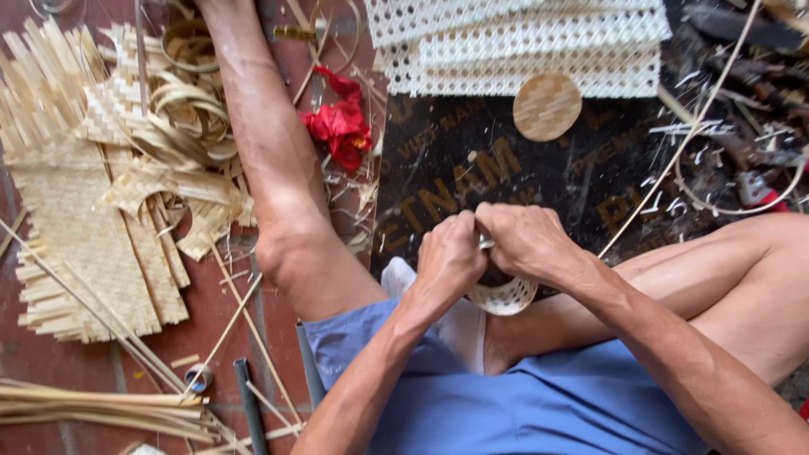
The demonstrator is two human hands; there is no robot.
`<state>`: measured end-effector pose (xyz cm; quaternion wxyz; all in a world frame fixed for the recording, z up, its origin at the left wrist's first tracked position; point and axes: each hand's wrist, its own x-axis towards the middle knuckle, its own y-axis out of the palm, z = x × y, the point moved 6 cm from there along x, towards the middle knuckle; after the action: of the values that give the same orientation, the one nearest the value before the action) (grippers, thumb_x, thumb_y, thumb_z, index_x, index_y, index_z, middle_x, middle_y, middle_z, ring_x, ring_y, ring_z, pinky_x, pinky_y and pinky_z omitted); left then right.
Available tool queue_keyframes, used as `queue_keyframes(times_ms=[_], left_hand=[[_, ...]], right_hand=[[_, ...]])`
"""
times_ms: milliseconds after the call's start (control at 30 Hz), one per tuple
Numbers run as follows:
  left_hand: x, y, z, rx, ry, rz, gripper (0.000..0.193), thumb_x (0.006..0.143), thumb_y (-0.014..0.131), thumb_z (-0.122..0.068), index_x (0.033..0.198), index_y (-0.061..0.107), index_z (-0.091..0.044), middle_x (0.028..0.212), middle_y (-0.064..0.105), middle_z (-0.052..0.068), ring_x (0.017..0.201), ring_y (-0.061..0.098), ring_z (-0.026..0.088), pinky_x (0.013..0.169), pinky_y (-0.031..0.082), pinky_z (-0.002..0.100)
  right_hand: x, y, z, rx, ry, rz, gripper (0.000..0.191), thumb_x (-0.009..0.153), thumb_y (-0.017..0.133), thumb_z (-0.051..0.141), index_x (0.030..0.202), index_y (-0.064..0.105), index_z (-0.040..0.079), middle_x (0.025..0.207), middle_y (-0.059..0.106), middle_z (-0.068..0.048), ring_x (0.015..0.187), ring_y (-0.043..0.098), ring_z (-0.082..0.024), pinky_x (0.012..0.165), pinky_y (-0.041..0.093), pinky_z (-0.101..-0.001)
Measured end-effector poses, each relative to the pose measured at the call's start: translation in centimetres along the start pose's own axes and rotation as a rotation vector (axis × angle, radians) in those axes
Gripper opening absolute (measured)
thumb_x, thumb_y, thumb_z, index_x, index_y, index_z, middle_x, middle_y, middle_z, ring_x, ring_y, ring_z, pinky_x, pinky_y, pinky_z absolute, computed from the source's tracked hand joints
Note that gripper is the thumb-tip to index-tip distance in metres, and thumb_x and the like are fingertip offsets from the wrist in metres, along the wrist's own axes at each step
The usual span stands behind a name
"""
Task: The person sits on the floor assembling a woven bamboo basket. They bend a thin bamboo strip into a ring, apply glue from a squeeze bottle, fit the ring around the top of the woven cylinder, press the joint, then fit a round woven base disc into the bottom and press it into place, finally using a plastic pipe to press and shape the basket interior.
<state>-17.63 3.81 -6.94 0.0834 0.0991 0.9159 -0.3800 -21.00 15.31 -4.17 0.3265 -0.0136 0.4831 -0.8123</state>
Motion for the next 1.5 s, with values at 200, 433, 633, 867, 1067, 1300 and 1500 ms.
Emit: queue_keyframes(times_ms=[200,433,633,867,1067,1300,1500], left_hand=[[-1.0,-4.3,2.0,-0.232,-0.279,0.022,0.036,0.075,0.080,-0.019,0.102,0.064,-0.003,0.079,0.064,0.013,0.072,0.065,0.026,0.066,0.054,0.040],[-3.4,-2.9,2.9,-0.685,-0.412,-0.123,0.051,0.084,0.076,-0.017,0.131,0.064,-0.002,0.086,0.058,0.003,0.061,0.064,0.008,0.051,0.056,0.025],[-4.0,-1.9,2.2,-0.804,-0.291,-0.212,0.049,0.090,0.077,-0.016,0.135,0.065,0.001,0.086,0.050,0.002,0.062,0.061,0.007,0.051,0.053,0.024],[-4.2,-2.2,2.6,-0.770,-0.200,-0.244,0.036,0.095,0.074,-0.016,0.127,0.071,0.002,0.089,0.057,0.003,0.063,0.062,0.007,0.055,0.052,0.023],[-4.4,-1.4,2.3,-0.737,-0.157,-0.210,0.033,0.100,0.068,-0.017,0.129,0.071,-0.001,0.091,0.056,0.003,0.065,0.060,0.007,0.056,0.052,0.023],[-5.2,-0.7,2.0,-0.772,-0.162,-0.160,0.033,0.102,0.064,-0.019,0.130,0.070,-0.003,0.092,0.057,0.002,0.067,0.060,0.007,0.057,0.052,0.022],[-5.0,-0.4,2.3,-0.806,-0.175,-0.104,0.035,0.101,0.066,-0.020,0.131,0.071,-0.004,0.097,0.056,0.002,0.069,0.060,0.006,0.058,0.052,0.022]], right_hand=[[2.0,-6.6,-6.9,0.222,0.202,-0.306,0.044,0.091,0.080,0.036,0.117,0.069,0.003,0.108,0.067,-0.016,0.093,0.068,-0.027,0.074,0.058,-0.0417],[4.6,-7.0,-10.2,-0.050,0.340,-0.669,0.070,0.085,0.089,0.046,0.121,0.060,-0.006,0.116,0.061,-0.025,0.092,0.064,-0.034,0.068,0.054,-0.0469],[3.7,-6.3,-11.8,0.261,0.373,-0.648,0.030,0.091,0.086,0.020,0.099,0.067,-0.002,0.088,0.071,-0.014,0.075,0.067,-0.021,0.063,0.055,-0.0360],[-4.1,-5.2,-10.2,1.286,0.311,-0.767,0.006,0.109,0.064,0.002,0.111,0.067,-0.003,0.090,0.069,-0.011,0.070,0.068,-0.015,0.057,0.057,-0.0278],[-10.4,1.5,-3.8,1.139,0.457,-0.541,0.029,0.092,0.069,-0.001,0.121,0.068,-0.005,0.083,0.068,-0.008,0.061,0.065,-0.012,0.052,0.057,-0.0269],[-10.7,4.9,-3.5,1.139,0.479,-0.652,0.028,0.094,0.070,0.002,0.122,0.068,-0.005,0.085,0.066,-0.003,0.065,0.064,-0.008,0.055,0.057,-0.0244],[-11.1,5.7,-2.8,1.097,0.467,-0.762,0.023,0.095,0.071,0.002,0.117,0.067,-0.004,0.086,0.064,-0.002,0.064,0.063,-0.006,0.056,0.056,-0.0222]])
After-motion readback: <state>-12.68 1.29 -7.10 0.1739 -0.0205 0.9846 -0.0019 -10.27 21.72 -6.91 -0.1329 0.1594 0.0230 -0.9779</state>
